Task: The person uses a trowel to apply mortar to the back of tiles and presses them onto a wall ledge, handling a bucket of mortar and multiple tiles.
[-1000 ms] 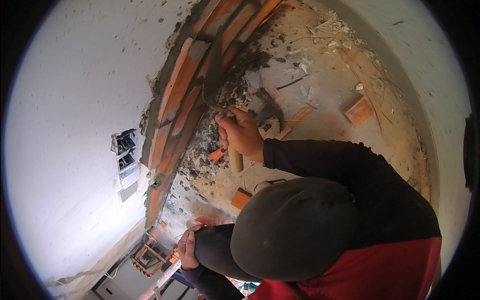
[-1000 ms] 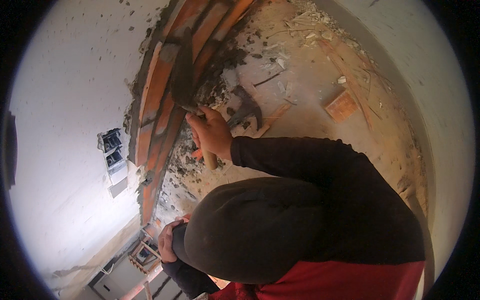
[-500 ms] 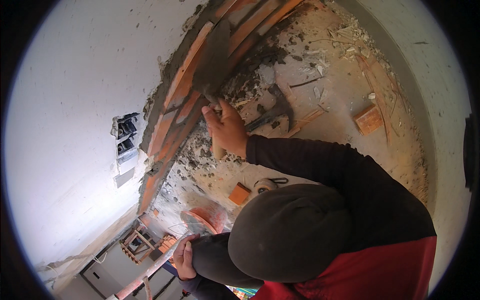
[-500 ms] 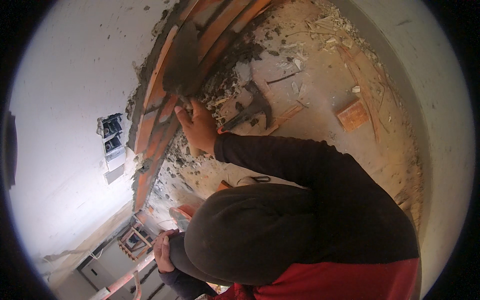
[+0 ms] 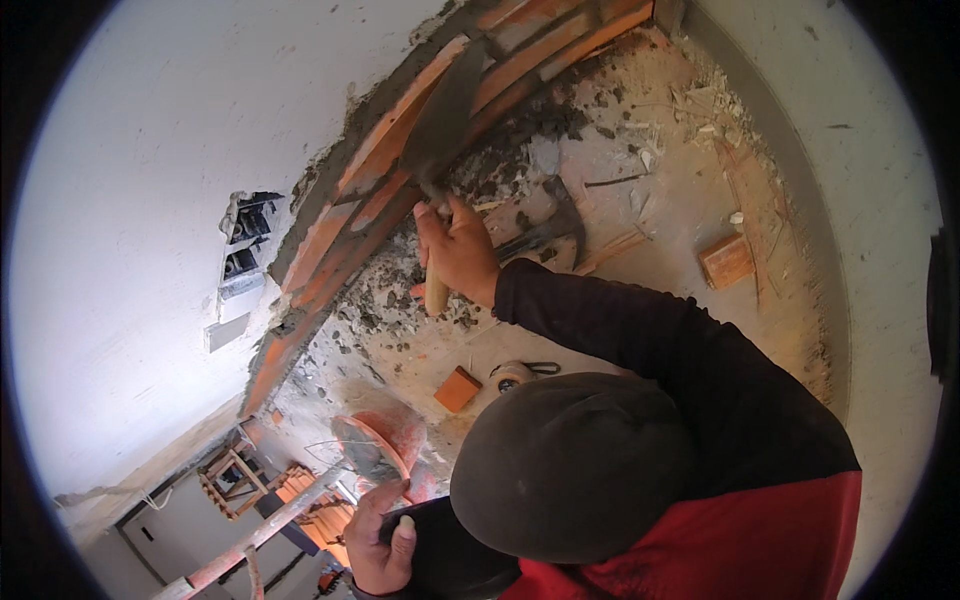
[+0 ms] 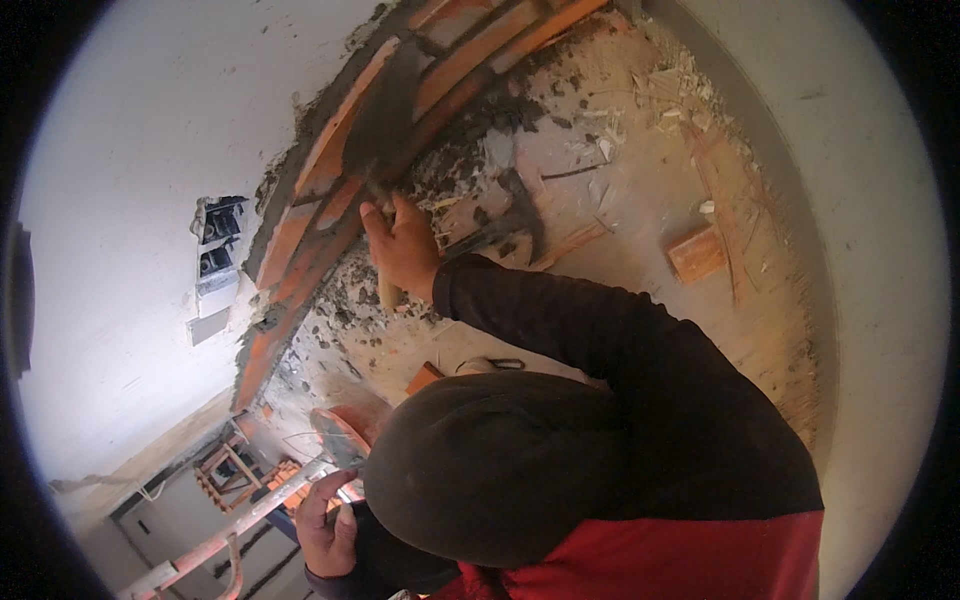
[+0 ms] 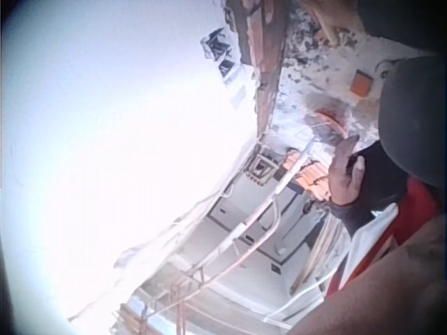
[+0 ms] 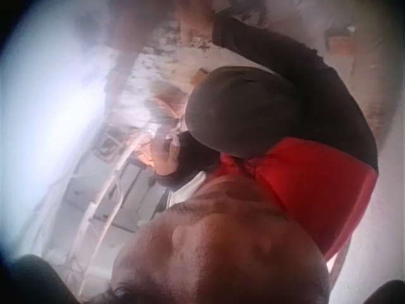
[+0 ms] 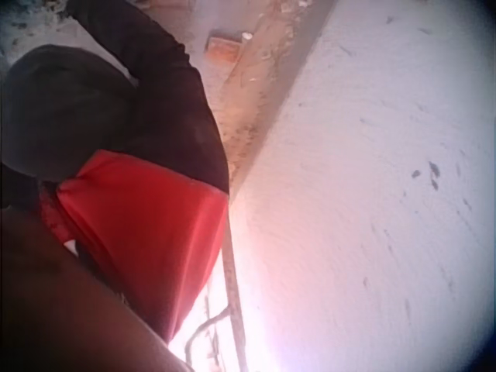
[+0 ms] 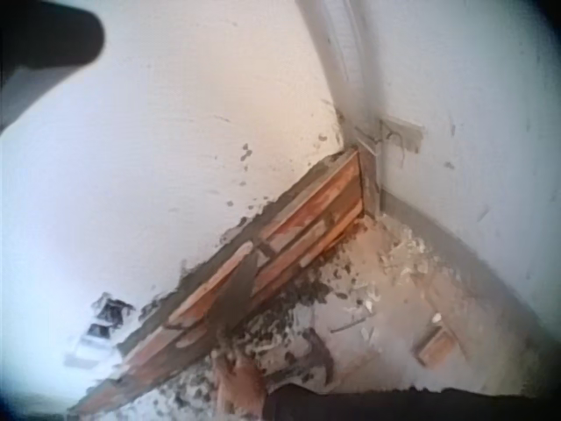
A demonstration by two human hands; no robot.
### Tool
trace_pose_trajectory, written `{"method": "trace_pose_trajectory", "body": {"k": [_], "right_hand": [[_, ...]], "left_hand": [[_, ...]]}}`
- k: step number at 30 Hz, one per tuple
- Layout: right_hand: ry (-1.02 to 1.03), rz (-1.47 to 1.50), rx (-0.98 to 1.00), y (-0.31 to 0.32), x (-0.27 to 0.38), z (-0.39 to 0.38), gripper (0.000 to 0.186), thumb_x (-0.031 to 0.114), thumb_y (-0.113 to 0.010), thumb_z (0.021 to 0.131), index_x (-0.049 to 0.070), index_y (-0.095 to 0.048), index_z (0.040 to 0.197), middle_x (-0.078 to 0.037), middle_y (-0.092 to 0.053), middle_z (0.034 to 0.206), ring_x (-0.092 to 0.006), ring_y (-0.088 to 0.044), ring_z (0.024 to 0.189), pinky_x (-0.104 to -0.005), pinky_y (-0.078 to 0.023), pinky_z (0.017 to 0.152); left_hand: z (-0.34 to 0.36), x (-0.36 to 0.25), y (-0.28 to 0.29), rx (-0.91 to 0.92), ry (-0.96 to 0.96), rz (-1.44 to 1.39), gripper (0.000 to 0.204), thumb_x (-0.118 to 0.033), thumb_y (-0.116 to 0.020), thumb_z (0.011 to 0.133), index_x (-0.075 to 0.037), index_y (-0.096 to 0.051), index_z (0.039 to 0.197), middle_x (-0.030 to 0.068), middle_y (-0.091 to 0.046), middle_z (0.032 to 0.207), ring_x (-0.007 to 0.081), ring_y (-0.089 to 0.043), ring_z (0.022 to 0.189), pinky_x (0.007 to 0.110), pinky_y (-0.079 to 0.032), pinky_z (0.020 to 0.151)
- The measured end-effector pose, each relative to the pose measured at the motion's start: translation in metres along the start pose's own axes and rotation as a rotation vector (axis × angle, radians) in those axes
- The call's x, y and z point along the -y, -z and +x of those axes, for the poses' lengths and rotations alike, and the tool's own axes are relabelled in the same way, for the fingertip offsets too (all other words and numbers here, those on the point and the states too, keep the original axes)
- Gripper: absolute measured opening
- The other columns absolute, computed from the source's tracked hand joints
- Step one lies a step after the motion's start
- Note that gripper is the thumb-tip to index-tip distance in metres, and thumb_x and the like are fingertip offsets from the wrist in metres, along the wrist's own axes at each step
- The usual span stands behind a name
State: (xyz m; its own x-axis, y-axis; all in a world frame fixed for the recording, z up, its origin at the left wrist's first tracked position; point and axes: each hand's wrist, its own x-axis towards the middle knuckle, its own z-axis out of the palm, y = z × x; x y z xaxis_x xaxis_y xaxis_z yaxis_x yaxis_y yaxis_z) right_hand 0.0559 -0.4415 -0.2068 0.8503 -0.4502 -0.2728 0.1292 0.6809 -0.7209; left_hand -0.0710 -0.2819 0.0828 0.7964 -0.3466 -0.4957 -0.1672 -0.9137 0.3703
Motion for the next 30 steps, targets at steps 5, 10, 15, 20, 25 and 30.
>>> {"method": "trace_pose_trajectory", "body": {"k": [5,10,15,20,25,30], "right_hand": [[-0.078,0.180,0.073,0.003,-0.016,-0.032,0.022,0.027,-0.053,0.102,0.005,-0.049,0.097,-0.002,-0.049,0.065,-0.0121,-0.052,0.051,-0.0325,-0.049,0.051],[0.030,0.144,-0.085,0.004,0.006,0.000,0.022,0.026,-0.052,0.102,0.007,-0.044,0.095,-0.002,-0.049,0.068,-0.0135,-0.052,0.057,-0.0327,-0.048,0.055],[-0.174,0.241,0.020,-0.009,-0.010,-0.008,0.019,0.025,-0.053,0.102,0.009,-0.044,0.098,-0.002,-0.049,0.072,-0.0157,-0.052,0.059,-0.0355,-0.049,0.055],[-0.055,0.247,-0.072,-0.014,-0.012,-0.016,0.017,0.022,-0.052,0.101,0.009,-0.041,0.097,-0.004,-0.048,0.071,-0.0164,-0.051,0.059,-0.0360,-0.047,0.054],[-0.105,0.230,-0.082,-0.025,-0.004,0.009,0.020,0.024,-0.052,0.101,0.010,-0.038,0.102,-0.005,-0.047,0.071,-0.0184,-0.051,0.058,-0.0377,-0.047,0.053],[-0.077,0.100,-0.176,-0.014,-0.010,-0.018,0.020,0.024,-0.051,0.101,0.010,-0.037,0.104,-0.006,-0.048,0.072,-0.0187,-0.051,0.059,-0.0392,-0.048,0.054]], "left_hand": [[-0.012,-0.006,-0.021,0.111,-0.088,-0.312,0.040,-0.030,-0.061,0.093,0.004,-0.063,0.114,0.0215,-0.066,0.108,0.0319,-0.064,0.103,0.039,-0.047,0.092],[-0.021,0.025,-0.050,-0.005,-0.160,-0.504,0.035,-0.018,-0.063,0.089,0.006,-0.062,0.114,0.0172,-0.069,0.101,0.0249,-0.065,0.095,0.034,-0.047,0.090],[-0.025,0.036,-0.040,-0.123,-0.286,-0.557,0.028,-0.012,-0.058,0.094,0.007,-0.060,0.114,0.0242,-0.063,0.111,0.0313,-0.062,0.105,0.041,-0.048,0.092],[-0.030,0.061,-0.034,-0.126,-0.465,-0.679,0.026,-0.014,-0.063,0.091,0.007,-0.063,0.105,0.0235,-0.066,0.105,0.0329,-0.064,0.100,0.041,-0.049,0.090],[-0.039,0.091,-0.023,-0.112,-0.558,-0.777,0.028,-0.019,-0.068,0.089,0.005,-0.065,0.102,0.0235,-0.069,0.099,0.0338,-0.066,0.093,0.042,-0.051,0.086],[-0.048,0.119,-0.014,-0.103,-0.647,-0.987,0.027,-0.019,-0.069,0.088,0.004,-0.066,0.100,0.0219,-0.069,0.097,0.0340,-0.067,0.088,0.041,-0.052,0.082]]}}
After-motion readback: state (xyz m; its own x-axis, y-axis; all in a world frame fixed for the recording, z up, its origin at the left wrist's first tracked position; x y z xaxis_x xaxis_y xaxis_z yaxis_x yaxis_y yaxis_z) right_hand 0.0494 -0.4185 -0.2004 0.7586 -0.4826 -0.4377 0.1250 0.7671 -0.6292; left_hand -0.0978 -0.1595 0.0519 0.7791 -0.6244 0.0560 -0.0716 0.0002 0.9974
